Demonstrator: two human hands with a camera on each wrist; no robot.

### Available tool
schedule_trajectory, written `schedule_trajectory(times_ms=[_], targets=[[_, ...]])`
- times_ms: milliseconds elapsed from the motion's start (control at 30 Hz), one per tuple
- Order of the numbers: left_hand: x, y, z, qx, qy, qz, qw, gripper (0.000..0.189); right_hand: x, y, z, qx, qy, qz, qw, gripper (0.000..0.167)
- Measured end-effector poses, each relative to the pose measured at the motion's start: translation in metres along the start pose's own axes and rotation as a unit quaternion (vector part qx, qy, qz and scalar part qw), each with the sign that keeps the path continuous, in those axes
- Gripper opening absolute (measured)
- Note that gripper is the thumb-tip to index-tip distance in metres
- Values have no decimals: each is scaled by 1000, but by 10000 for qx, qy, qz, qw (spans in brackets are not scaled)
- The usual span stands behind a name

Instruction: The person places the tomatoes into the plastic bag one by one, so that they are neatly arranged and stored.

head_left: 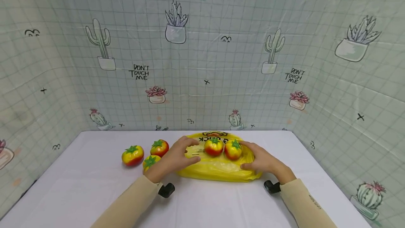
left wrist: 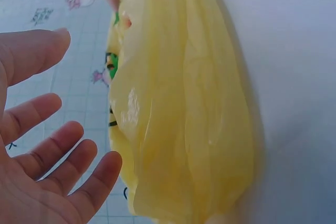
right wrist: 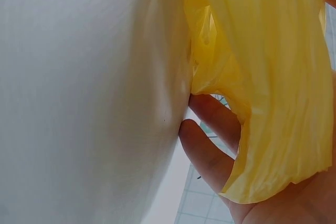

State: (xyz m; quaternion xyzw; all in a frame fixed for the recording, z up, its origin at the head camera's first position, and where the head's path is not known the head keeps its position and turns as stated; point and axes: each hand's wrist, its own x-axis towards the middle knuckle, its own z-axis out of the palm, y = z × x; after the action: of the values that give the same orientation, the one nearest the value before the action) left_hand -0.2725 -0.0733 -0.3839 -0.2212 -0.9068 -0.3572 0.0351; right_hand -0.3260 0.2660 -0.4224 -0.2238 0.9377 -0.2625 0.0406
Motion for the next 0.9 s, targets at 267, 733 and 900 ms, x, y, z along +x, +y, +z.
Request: schedule_trajectory(times_ms=[267,733,900], targets=[[-19,-5,-7,323,167,-21,9993,45,-1,-2,0,-40,-2,39,10000,86],[-52,-28,-46,821,975,322,9913,43,0,-2,2,-45,-29,-9,10000,86],[-57,-40,-61,991,1312,378,9857,40,0,-2,1,-70,1,-15,10000,86]])
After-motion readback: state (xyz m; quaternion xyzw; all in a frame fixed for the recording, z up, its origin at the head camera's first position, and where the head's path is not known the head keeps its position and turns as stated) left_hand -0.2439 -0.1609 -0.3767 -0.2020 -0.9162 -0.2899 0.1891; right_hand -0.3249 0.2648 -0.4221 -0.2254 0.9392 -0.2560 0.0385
